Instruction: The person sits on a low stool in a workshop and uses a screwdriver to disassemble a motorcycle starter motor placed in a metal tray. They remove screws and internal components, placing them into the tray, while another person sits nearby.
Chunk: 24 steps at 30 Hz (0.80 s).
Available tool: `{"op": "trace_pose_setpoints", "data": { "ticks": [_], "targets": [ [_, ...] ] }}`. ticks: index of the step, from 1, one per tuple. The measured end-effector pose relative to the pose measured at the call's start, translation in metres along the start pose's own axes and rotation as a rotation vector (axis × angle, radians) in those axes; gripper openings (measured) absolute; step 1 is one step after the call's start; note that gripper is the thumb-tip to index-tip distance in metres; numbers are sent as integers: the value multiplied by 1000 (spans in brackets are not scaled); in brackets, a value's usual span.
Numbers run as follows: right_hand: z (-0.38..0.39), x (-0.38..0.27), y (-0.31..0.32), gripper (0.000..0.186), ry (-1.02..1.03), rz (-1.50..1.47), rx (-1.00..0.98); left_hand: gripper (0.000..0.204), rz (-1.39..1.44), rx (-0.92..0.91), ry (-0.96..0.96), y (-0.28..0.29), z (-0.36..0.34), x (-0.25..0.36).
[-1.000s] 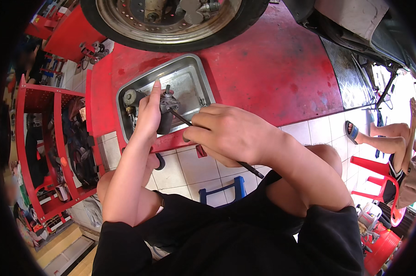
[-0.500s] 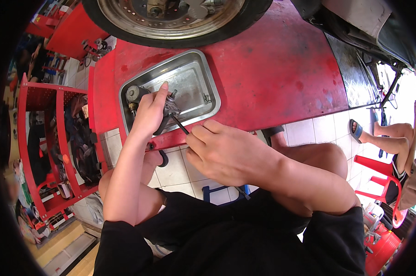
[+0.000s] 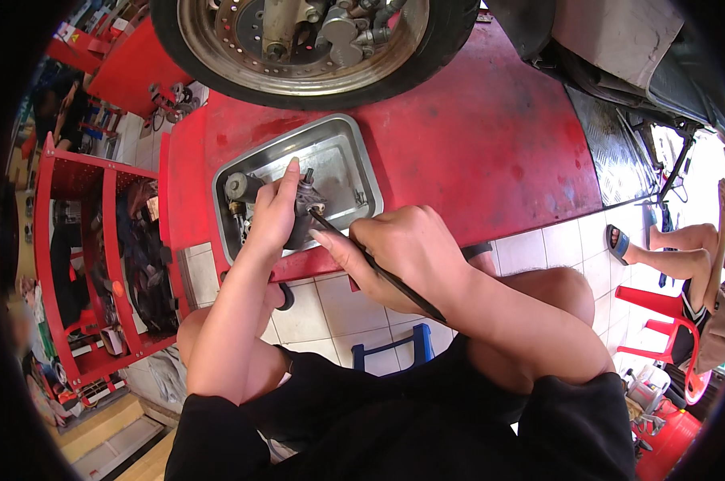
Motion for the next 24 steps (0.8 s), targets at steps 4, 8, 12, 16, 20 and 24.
{"op": "trace_pose_setpoints", "data": {
  "ticks": [4, 8, 12, 16, 20, 24],
  "targets": [
    [-1, 4, -2, 30, 7, 0, -40, 71, 110, -30, 112, -3, -4, -12],
    [3, 0, 0, 18, 205, 64, -41, 72, 103, -42, 132, 0, -9, -15],
    [9, -1, -2, 16, 292, 104, -24, 71, 56, -35, 88, 1, -4, -9],
    [11, 4, 2, 24, 177, 63, 11, 70, -24, -10, -4, -4, -4, -2],
    [5, 9, 7, 31, -7, -64, 98, 70, -16, 15, -19, -7, -6, -2],
    [0, 25, 6, 34, -202, -23, 70, 71, 95, -11, 69, -11, -11, -12]
  ]
}}
Point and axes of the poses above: each hand's wrist, its own z-axis away from the middle knuckle, its own y-axis out of the back of the hand, x = y × z, the point moved 6 cm from there along -z, towards the middle knuckle, and after that the axes turned 2 degrees about -z, right-handed, at the moved point
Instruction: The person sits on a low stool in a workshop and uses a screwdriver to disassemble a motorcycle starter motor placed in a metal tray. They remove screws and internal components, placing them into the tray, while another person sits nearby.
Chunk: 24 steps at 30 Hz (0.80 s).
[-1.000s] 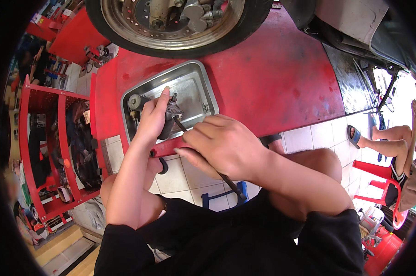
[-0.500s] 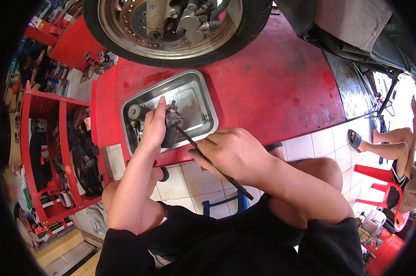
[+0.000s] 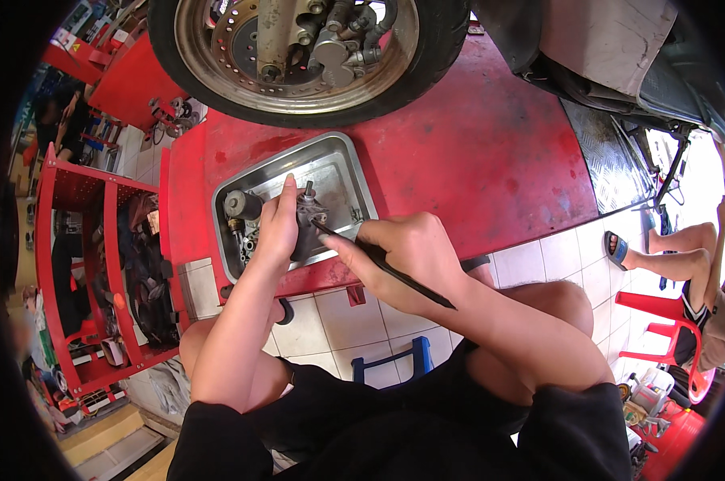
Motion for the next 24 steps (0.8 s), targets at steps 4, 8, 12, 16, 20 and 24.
{"op": "trace_pose_setpoints", "data": {
  "ticks": [4, 8, 12, 16, 20, 24],
  "targets": [
    [0, 8, -3, 26, -81, -213, 105, 72, 40, -7, 56, -4, -6, -5],
    [-1, 5, -1, 23, -90, -242, 135, 72, 37, 5, 58, -5, -7, -7],
    [-2, 19, 1, 31, -209, -32, -49, 71, 57, -25, 13, -11, -3, 2],
    [-1, 18, 0, 31, -277, -199, 31, 71, 60, -42, 9, -13, -4, 0],
    [-1, 13, 3, 31, -175, -215, 64, 71, 135, -32, 39, -16, -3, 2],
    [-1, 24, 1, 29, -258, -161, 2, 72, 94, -26, 54, -15, 3, 9]
  ]
}}
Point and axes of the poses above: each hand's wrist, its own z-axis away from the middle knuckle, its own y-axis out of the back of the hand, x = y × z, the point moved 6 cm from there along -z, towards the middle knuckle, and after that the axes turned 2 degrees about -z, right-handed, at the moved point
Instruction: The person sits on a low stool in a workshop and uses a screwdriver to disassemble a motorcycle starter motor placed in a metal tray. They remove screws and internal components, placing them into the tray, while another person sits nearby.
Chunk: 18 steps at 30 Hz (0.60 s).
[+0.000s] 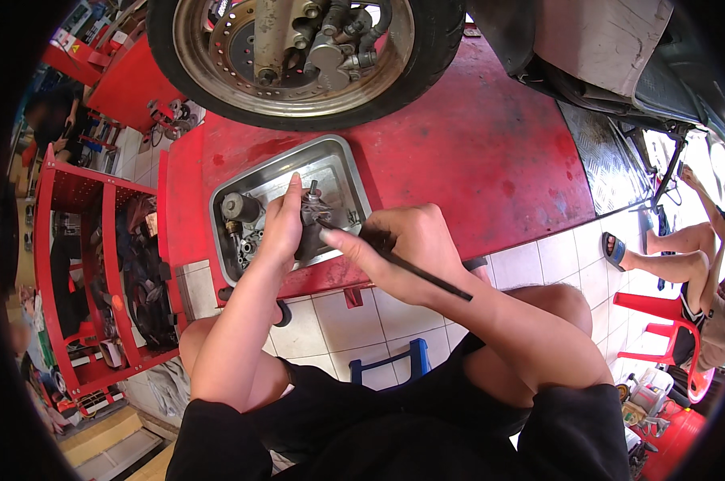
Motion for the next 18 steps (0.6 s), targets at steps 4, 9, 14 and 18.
{"op": "trace_pose_setpoints", "data": {
  "ticks": [4, 9, 14, 18],
  "targets": [
    [0, -1, -2, 31, -55, 46, -27, 72, 4, 6, -14, -1, 1, -2],
    [2, -5, -3, 35, 120, -19, 83, 71, 21, -23, 10, -2, -1, -3],
    [1, -7, -3, 34, 126, 43, 23, 71, 8, 25, -52, 0, -4, -4],
    [0, -4, -3, 33, 51, 119, 1, 71, -13, 7, -23, -3, 0, -3]
  ]
}}
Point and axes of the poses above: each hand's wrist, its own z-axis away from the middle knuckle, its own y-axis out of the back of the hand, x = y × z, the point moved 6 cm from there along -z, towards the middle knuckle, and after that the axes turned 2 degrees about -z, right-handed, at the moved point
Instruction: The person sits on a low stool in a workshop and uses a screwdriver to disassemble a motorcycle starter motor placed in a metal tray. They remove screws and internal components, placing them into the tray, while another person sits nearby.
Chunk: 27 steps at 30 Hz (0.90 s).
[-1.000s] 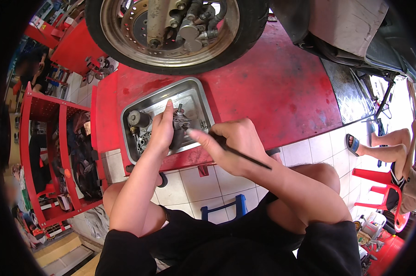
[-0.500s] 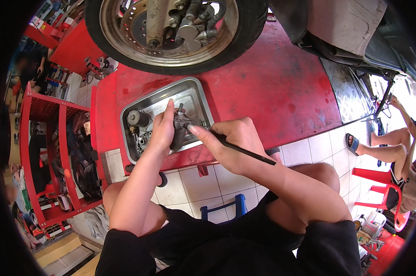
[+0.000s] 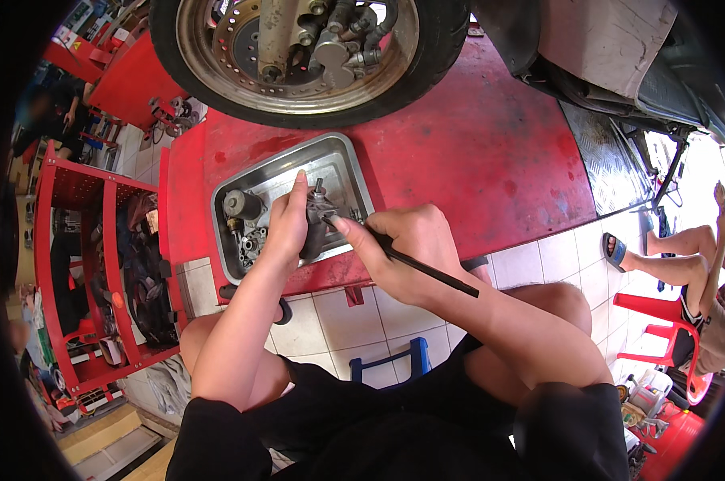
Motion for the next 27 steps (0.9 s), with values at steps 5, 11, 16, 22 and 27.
{"op": "trace_pose_setpoints", "data": {
  "ticks": [5, 11, 16, 22, 27],
  "targets": [
    [1, -8, 1, 30, 144, -93, 121, 70, 31, 0, 9, 2, -4, 0],
    [0, -11, 1, 34, 188, -48, 64, 69, 45, 8, -1, 0, 2, 6],
    [-2, -3, 1, 41, -41, -75, 6, 68, 16, 4, 2, -4, 5, 9],
    [1, -3, 0, 27, 33, -175, 43, 67, 50, 4, 8, -2, 2, 5],
    [1, 0, -2, 31, 39, -198, 34, 66, 76, 11, 28, 0, 2, 3]
  ]
}}
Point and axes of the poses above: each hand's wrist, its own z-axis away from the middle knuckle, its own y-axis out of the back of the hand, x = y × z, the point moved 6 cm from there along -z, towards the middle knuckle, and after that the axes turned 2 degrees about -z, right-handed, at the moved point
